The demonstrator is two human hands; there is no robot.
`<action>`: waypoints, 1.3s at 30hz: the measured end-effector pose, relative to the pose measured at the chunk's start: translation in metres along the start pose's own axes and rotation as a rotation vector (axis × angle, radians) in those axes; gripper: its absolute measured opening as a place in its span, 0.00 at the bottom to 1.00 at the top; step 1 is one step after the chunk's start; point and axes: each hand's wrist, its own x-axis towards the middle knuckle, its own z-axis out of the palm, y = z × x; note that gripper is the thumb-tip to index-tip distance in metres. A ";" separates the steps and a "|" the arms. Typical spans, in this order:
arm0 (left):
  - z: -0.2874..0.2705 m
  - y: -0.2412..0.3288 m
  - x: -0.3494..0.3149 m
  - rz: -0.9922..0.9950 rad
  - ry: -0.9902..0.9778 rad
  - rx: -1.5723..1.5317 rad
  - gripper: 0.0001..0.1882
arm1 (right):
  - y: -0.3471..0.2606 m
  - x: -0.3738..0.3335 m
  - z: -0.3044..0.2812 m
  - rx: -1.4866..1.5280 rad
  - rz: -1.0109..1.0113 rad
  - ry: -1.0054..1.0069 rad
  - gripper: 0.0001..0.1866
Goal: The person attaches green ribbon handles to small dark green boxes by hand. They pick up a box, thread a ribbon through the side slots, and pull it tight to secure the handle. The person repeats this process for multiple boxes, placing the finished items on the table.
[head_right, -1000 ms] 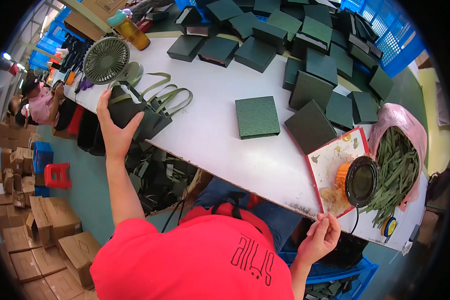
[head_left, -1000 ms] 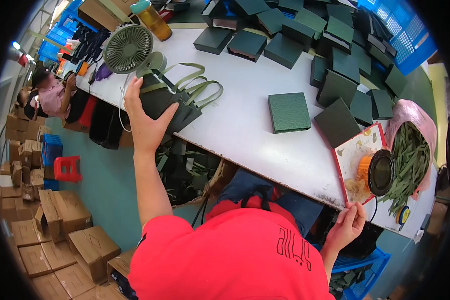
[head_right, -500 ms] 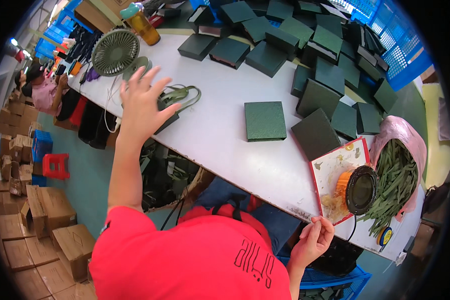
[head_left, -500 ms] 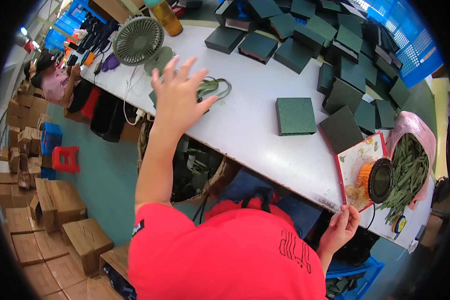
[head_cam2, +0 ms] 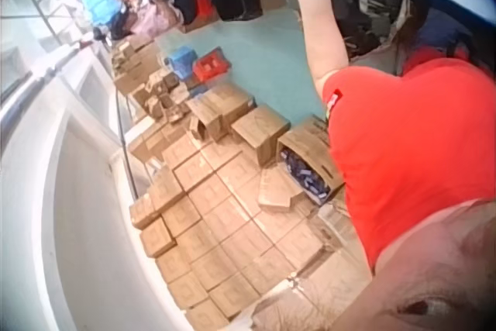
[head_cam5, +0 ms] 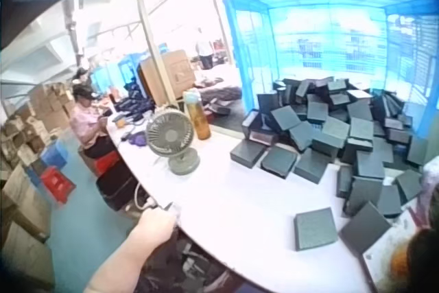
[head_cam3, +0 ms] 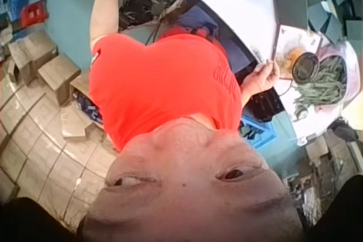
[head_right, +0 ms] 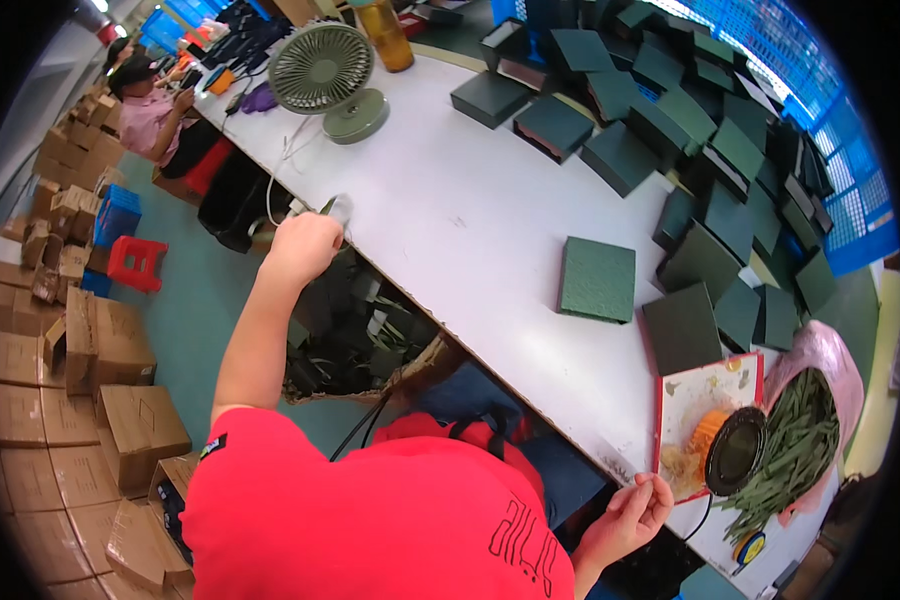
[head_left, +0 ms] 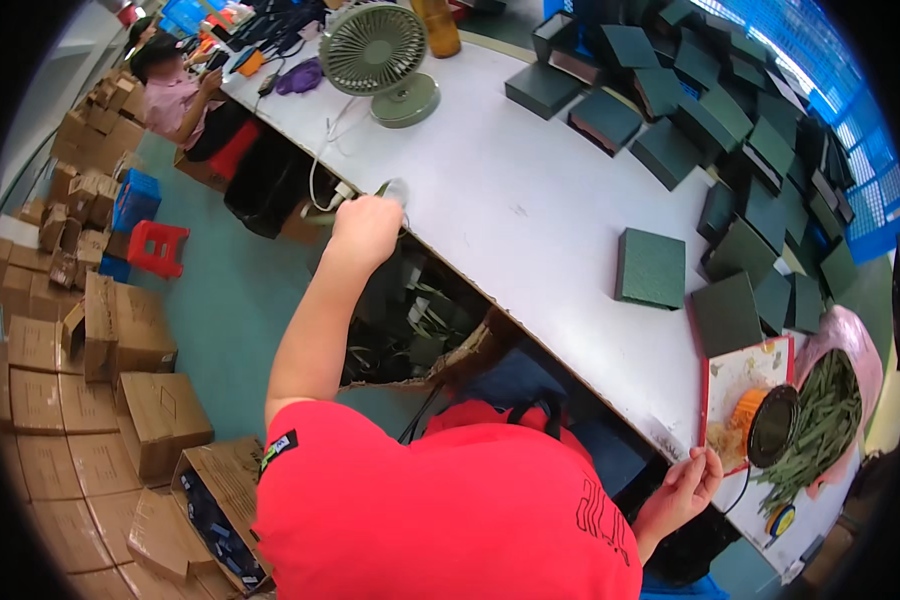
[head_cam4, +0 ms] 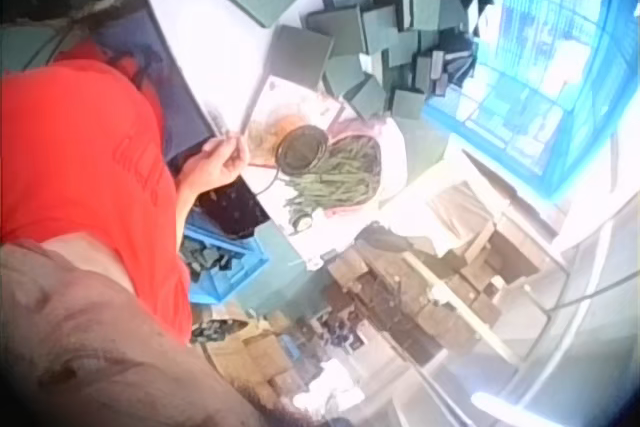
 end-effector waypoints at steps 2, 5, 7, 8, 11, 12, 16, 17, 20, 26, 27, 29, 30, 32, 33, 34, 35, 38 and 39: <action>0.013 -0.021 -0.019 -0.084 -0.074 0.003 0.09 | -0.002 0.000 0.003 0.002 0.003 -0.017 0.06; 0.006 -0.020 -0.020 -0.154 -0.129 -0.069 0.13 | -0.001 0.000 0.007 -0.017 -0.009 -0.024 0.08; -0.020 0.010 -0.009 -0.130 -0.082 -0.129 0.16 | -0.001 -0.002 0.006 -0.037 0.001 -0.017 0.10; -0.023 0.024 -0.004 -0.007 0.088 -0.220 0.16 | -0.001 -0.002 0.005 -0.047 0.006 -0.006 0.11; -0.052 0.091 0.019 0.328 0.276 -0.560 0.14 | 0.001 -0.007 0.005 -0.029 0.019 0.024 0.11; -0.052 0.116 0.023 0.430 0.283 -0.657 0.16 | -0.003 -0.011 0.003 -0.055 0.041 0.052 0.11; -0.054 0.209 0.030 0.669 0.345 -0.859 0.28 | -0.014 -0.012 -0.007 -0.005 -0.075 0.025 0.07; -0.060 0.225 0.028 0.678 0.328 -0.869 0.33 | -0.017 -0.011 -0.011 0.063 -0.067 0.048 0.10; -0.068 0.266 0.029 0.727 0.381 -0.718 0.42 | -0.019 -0.009 -0.053 -0.032 -0.152 0.202 0.13; -0.056 0.292 0.045 0.737 0.222 -0.682 0.43 | -0.022 0.012 -0.116 -0.405 -0.218 0.495 0.10; -0.055 0.294 0.045 0.709 0.184 -0.657 0.43 | -0.021 0.018 -0.128 -0.454 -0.310 0.471 0.11; -0.054 0.295 0.042 0.671 0.234 -0.670 0.43 | -0.018 0.025 -0.144 -0.523 -0.267 0.532 0.10; -0.054 0.296 0.038 0.643 0.259 -0.672 0.44 | -0.020 0.028 -0.150 -0.594 -0.238 0.560 0.09; -0.055 0.292 0.031 0.638 0.295 -0.525 0.42 | -0.019 0.037 -0.157 -0.710 -0.252 0.539 0.09; -0.056 0.291 0.028 0.630 0.313 -0.454 0.42 | -0.019 0.042 -0.160 -0.769 -0.261 0.523 0.09; -0.064 0.289 0.022 0.616 0.242 -0.448 0.43 | -0.020 0.050 -0.161 -0.803 -0.264 0.498 0.09; -0.077 0.287 0.013 0.603 0.172 -0.442 0.44 | -0.021 0.056 -0.161 -0.838 -0.269 0.474 0.09; -0.082 0.269 0.014 0.650 0.021 -0.483 0.51 | -0.028 0.079 -0.153 -0.997 -0.394 0.320 0.11; -0.081 0.262 0.016 0.677 -0.018 -0.509 0.53 | -0.029 0.089 -0.160 -1.075 -0.470 0.258 0.12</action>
